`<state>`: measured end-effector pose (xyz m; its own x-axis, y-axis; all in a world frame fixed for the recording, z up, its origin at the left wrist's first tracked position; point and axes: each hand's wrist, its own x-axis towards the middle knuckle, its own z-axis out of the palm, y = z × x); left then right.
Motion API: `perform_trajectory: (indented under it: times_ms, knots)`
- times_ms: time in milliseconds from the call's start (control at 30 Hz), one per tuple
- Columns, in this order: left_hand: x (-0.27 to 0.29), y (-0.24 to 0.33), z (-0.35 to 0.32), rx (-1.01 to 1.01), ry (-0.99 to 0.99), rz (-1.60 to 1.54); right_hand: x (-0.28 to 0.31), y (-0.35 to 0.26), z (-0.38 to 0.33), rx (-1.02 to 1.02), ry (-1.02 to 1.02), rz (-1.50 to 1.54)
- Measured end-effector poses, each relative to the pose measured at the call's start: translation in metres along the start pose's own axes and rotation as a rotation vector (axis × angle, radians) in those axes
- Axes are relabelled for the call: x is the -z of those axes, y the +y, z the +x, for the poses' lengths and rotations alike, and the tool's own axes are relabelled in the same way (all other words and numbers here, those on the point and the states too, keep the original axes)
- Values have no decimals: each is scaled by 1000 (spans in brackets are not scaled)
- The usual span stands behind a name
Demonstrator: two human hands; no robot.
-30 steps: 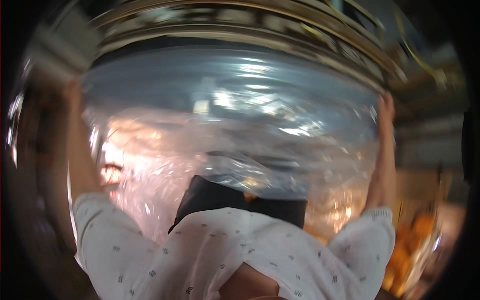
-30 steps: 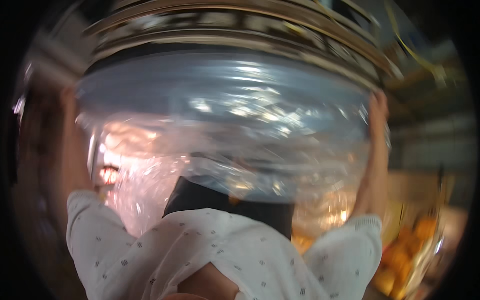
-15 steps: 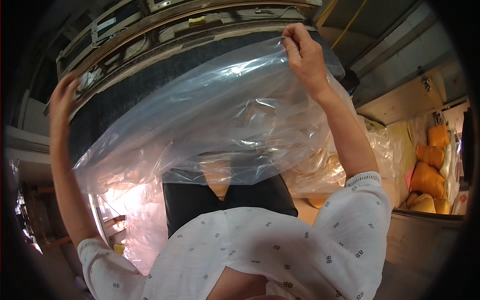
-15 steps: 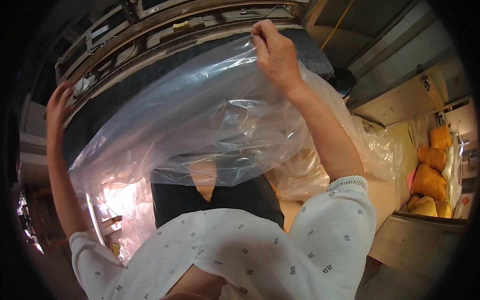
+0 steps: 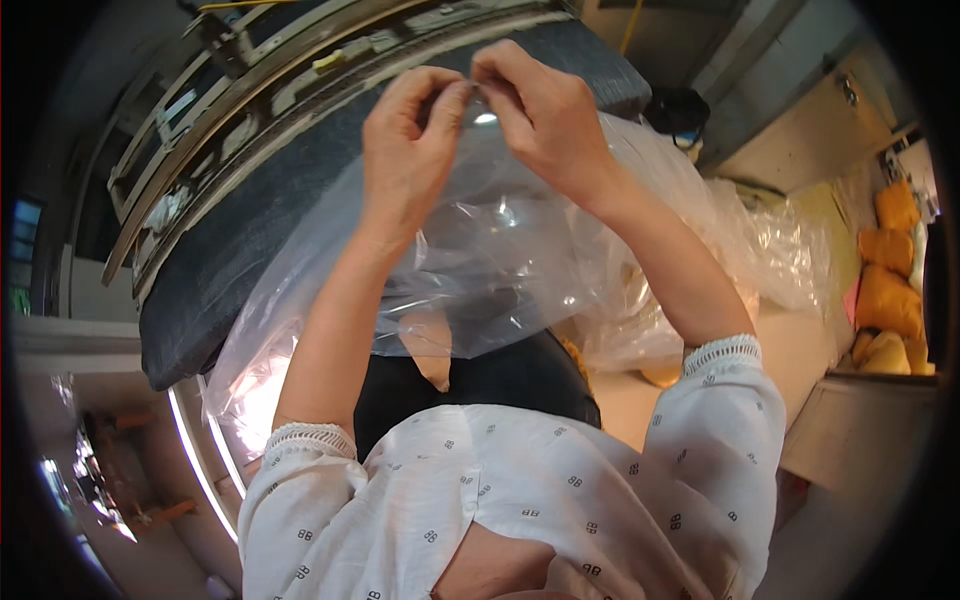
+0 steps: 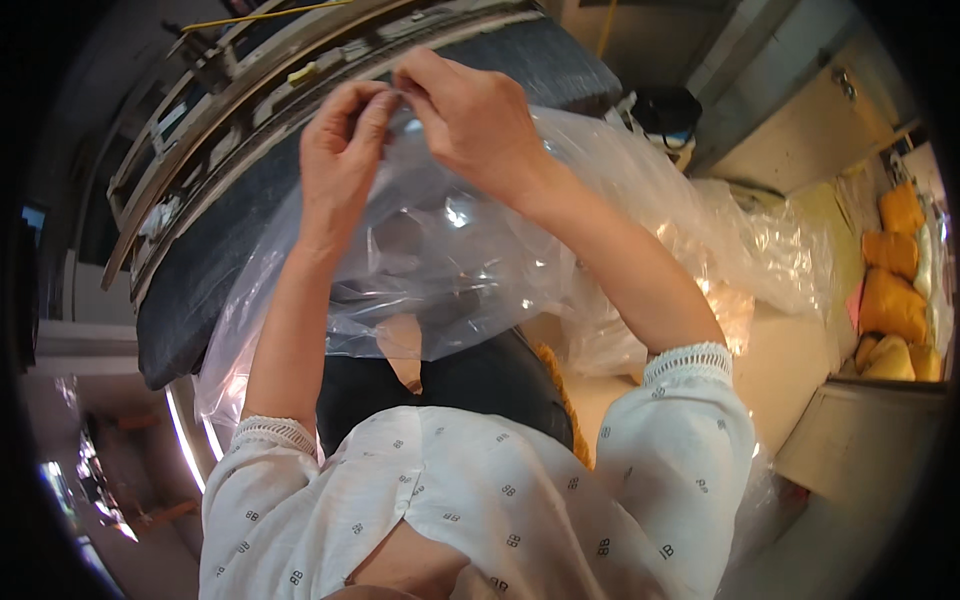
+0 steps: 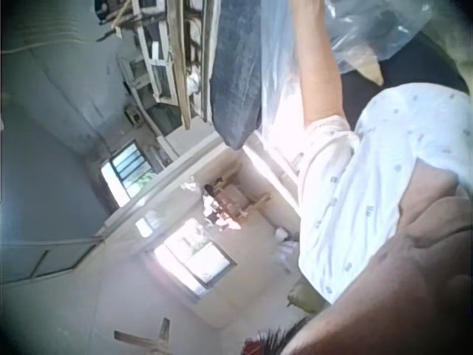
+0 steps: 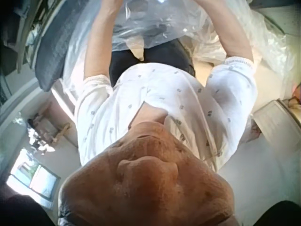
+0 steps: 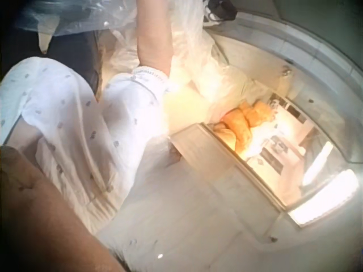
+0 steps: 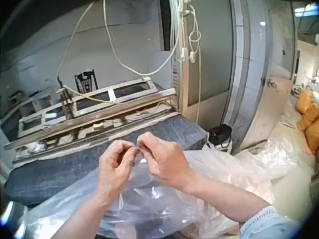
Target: Folding and arranging large plastic sheets or bags on a surface.
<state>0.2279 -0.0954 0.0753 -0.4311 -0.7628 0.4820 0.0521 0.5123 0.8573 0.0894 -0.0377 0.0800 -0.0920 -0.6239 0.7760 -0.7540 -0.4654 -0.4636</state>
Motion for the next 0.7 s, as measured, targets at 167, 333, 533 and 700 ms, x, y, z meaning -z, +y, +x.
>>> perform_trajectory:
  times_ms: [167,333,533,700]
  knots:
    - [17,-5,-12,-289,84,292,30,8,-31,-182,-182,87]
    - [61,-9,-27,-246,70,438,70,49,-128,-176,-200,-382]
    - [122,-9,-51,-247,106,691,145,89,-230,-537,-110,-721]
    - [216,-11,-80,-136,190,872,157,71,-252,-475,25,-573]
